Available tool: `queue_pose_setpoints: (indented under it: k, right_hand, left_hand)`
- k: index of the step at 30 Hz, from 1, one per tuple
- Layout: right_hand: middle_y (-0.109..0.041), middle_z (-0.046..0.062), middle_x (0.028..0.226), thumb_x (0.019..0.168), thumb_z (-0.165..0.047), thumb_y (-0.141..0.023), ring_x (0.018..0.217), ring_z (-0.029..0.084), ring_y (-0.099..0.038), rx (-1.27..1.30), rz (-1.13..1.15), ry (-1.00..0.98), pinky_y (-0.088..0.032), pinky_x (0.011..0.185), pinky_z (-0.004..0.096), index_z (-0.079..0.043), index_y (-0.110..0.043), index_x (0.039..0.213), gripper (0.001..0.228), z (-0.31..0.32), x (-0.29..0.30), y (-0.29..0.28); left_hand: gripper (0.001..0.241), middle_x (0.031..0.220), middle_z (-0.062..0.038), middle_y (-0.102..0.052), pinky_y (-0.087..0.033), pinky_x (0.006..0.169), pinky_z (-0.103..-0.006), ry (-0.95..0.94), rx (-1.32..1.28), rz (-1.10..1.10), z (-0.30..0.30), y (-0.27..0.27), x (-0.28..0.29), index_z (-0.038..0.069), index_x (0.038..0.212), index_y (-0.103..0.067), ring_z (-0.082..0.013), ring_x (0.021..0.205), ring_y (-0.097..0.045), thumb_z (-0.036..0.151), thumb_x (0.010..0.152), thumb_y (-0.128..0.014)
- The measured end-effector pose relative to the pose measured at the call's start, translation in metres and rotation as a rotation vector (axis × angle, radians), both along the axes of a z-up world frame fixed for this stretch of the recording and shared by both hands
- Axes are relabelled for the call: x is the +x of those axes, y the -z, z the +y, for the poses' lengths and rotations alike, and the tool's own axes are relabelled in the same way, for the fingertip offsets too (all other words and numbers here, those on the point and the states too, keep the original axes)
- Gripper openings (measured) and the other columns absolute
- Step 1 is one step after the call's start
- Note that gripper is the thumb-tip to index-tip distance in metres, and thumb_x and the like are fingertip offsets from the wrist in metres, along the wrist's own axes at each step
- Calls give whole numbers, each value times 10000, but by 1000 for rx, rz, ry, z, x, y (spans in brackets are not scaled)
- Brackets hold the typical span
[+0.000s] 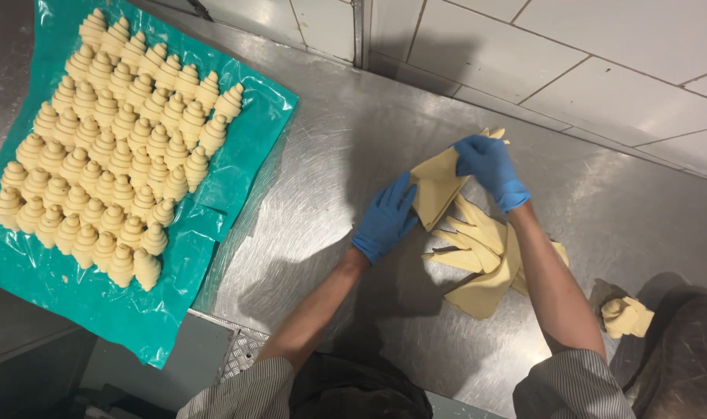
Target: Rolling triangular pieces of dough into croissant shapes and placing them on a tray.
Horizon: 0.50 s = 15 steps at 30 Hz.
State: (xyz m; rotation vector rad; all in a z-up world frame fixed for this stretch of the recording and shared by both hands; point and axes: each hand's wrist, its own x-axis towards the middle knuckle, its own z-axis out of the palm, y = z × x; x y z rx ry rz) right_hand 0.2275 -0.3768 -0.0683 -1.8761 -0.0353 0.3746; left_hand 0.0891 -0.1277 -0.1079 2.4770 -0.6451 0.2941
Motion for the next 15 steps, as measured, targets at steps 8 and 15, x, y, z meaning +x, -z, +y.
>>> queue_pose_setpoints:
  k: [8, 15]
  right_hand:
    - [-722, 78, 901, 1080, -157, -588, 740, 145, -704, 264, -9, 132, -639, 710, 327, 5, -715, 1070, 206, -26, 28, -57]
    - [-674, 76, 998, 1198, -257, -529, 874, 164, -670, 192, -359, 116, -585, 851, 314, 15, -658, 1176, 301, -94, 40, -95]
  left_hand:
    - [742, 1509, -252, -467, -372, 1168, -511, -163, -16, 95, 0, -4, -11, -30, 1518, -421, -420, 1386, -460, 389, 957, -665]
    - [666, 1484, -292, -466, -354, 1218, -518, -265, -156, 119, -5, 3, -12, -22, 1458, -467, -466, 1416, -436, 408, 982, -645]
